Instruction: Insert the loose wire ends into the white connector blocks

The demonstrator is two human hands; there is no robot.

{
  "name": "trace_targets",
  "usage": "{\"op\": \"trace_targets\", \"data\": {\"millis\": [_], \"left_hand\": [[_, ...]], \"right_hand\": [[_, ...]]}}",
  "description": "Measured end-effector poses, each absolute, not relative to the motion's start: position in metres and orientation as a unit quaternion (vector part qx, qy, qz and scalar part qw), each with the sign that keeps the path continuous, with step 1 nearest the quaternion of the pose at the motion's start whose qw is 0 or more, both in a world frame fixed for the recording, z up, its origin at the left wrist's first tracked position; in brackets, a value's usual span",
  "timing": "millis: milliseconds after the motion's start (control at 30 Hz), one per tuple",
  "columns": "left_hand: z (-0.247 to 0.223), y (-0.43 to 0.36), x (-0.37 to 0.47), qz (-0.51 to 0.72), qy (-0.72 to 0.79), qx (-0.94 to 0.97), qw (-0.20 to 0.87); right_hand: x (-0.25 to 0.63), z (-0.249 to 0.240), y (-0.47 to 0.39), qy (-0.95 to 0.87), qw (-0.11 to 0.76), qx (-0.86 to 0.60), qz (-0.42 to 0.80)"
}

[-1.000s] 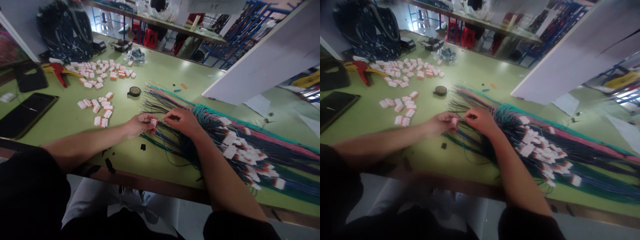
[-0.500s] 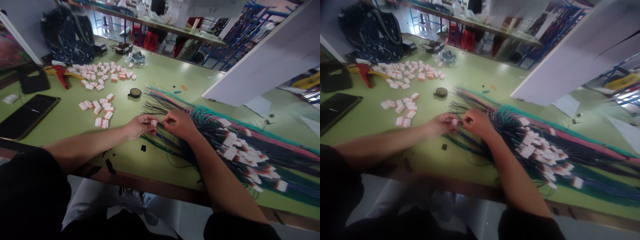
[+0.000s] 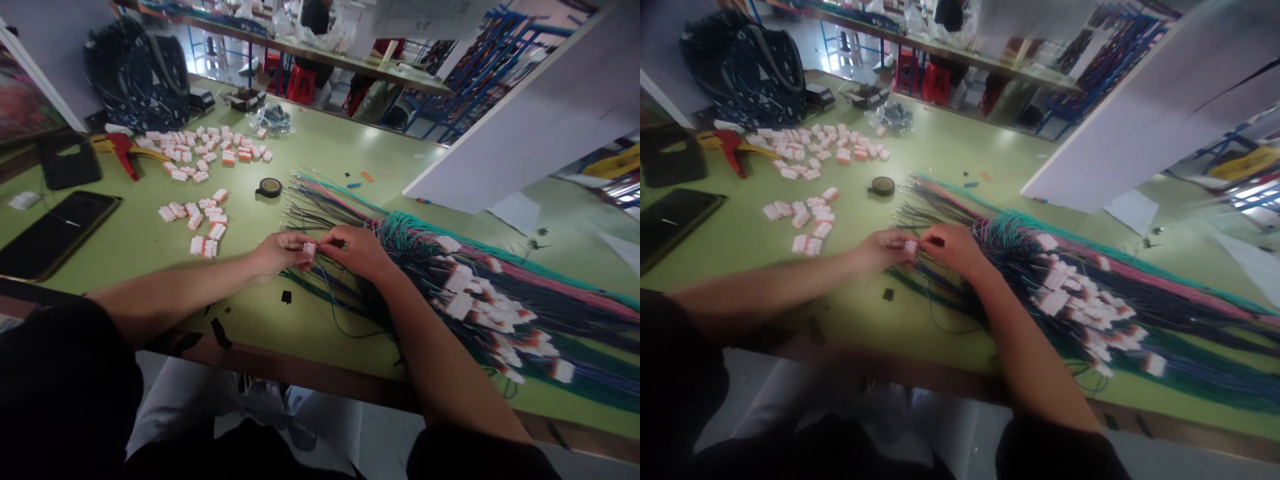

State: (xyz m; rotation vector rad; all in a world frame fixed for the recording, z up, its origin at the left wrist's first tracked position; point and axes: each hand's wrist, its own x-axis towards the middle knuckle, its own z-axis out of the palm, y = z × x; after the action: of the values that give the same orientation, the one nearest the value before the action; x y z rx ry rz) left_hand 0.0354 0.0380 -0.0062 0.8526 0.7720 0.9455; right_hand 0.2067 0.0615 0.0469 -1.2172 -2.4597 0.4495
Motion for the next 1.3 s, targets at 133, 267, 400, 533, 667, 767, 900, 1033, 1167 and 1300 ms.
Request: {"op": "trace_targets", "data": {"millis": [133, 267, 400, 533, 667, 767, 900, 1033, 1167, 1300], "left_hand": [[-0.003, 0.037, 0.036, 0.436, 0.355, 0.367, 0.741], [-0.006, 0.039, 0.036, 0.438, 0.355, 0.367, 0.740], [-0.010, 0.042, 0.037, 0.437, 0.354, 0.377, 0.736], [-0.002, 0.041, 0.036, 0.444, 0.374, 0.388, 0.715], [0.023, 0.037, 0.038, 0.428, 0.406, 0.440, 0.677], [0.047, 0.040, 0.047, 0.386, 0.417, 0.512, 0.644], [0.081, 0.057, 0.063, 0.341, 0.423, 0.593, 0.594], [0.113, 0.076, 0.067, 0.333, 0.419, 0.640, 0.551], [0.115, 0.074, 0.078, 0.393, 0.434, 0.594, 0.552], [0.078, 0.051, 0.109, 0.501, 0.443, 0.557, 0.492]], "right_hand": [[0.207, 0.049, 0.061, -0.866, 0.178, -0.441, 0.151], [0.205, 0.046, 0.063, -0.868, 0.170, -0.448, 0.127], [0.208, 0.050, 0.063, -0.860, 0.182, -0.438, 0.186], [0.203, 0.057, 0.055, -0.863, 0.115, -0.452, 0.196], [0.206, 0.060, 0.048, -0.864, 0.069, -0.460, 0.192], [0.220, 0.058, 0.045, -0.853, 0.099, -0.453, 0.238], [0.235, 0.051, 0.042, -0.821, 0.187, -0.473, 0.259], [0.237, 0.048, 0.044, -0.818, 0.203, -0.513, 0.162], [0.238, 0.050, 0.047, -0.799, 0.165, -0.573, 0.072], [0.238, 0.051, 0.046, -0.788, 0.158, -0.591, 0.069]]}}
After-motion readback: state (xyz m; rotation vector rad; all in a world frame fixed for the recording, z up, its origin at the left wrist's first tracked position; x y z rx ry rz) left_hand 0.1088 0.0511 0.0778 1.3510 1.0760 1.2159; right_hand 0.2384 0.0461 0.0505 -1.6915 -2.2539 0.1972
